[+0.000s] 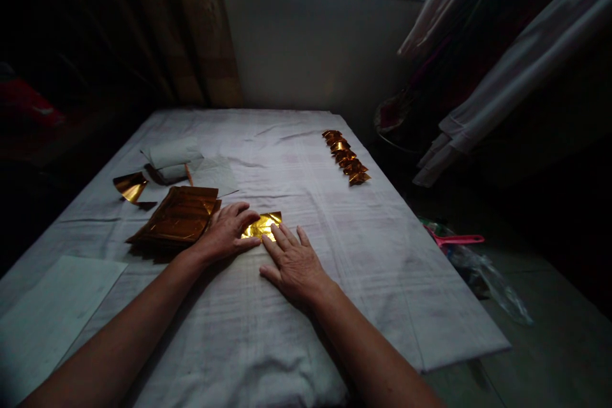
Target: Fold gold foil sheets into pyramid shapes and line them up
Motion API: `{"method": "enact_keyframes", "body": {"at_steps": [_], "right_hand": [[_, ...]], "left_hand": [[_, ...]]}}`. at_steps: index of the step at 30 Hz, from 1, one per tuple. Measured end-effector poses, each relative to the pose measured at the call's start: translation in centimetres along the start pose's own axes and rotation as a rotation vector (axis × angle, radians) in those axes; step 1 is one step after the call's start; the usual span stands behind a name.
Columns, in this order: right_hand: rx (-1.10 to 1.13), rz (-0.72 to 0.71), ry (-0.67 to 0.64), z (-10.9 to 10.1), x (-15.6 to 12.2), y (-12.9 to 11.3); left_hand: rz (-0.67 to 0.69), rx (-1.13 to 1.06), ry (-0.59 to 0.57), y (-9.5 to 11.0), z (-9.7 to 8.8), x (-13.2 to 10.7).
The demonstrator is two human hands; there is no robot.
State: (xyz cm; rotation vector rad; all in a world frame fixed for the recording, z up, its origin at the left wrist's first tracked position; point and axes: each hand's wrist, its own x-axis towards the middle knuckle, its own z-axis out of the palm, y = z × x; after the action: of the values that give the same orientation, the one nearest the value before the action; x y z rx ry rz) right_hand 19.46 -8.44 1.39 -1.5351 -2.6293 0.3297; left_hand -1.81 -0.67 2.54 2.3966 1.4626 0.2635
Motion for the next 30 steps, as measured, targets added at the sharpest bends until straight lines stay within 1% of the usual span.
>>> {"method": "enact_keyframes", "body": {"at_steps": [3,8,10,12,15,19,22,27,30], "right_hand": [[-0.005,0.0,0.0,0.0,0.0,0.1],[0.005,-0.004,0.003,-0.1,0.1,0.2],[0.012,-0.001,0.007,-0.2,0.0,0.1],[0.014,0.016,0.013,-0.2,0.0,-0.2],[0.022,0.016,0.039,-0.1,0.1,-0.9],[0.066,-0.085,0.048,-0.1,0.5,-1.9],[0.09,-0.108,0.03,-0.2,0.7,-2.2],[0.103,-0.021,-0.018,-0.5,-0.4,-1.2],[0.077,0.053,-0.014,-0.7,-1.5,-0.3]], "left_hand": [[0.045,0.002,-0.067,-0.8,-0.4,0.0],[0.09,0.009,-0.25,-2.3,-1.6,0.8],[0.095,0.024,-0.312,-2.6,-2.1,1.1],[0.091,0.036,-0.348,-2.7,-2.4,1.3],[0.08,0.038,-0.348,-2.6,-2.5,1.3],[0.081,0.019,-0.339,-2.5,-2.3,1.1],[0.079,0.011,-0.344,-2.6,-2.3,1.0],[0.083,-0.003,-0.336,-2.7,-2.2,1.0],[0.067,-0.001,-0.345,-2.6,-2.1,1.1]]}}
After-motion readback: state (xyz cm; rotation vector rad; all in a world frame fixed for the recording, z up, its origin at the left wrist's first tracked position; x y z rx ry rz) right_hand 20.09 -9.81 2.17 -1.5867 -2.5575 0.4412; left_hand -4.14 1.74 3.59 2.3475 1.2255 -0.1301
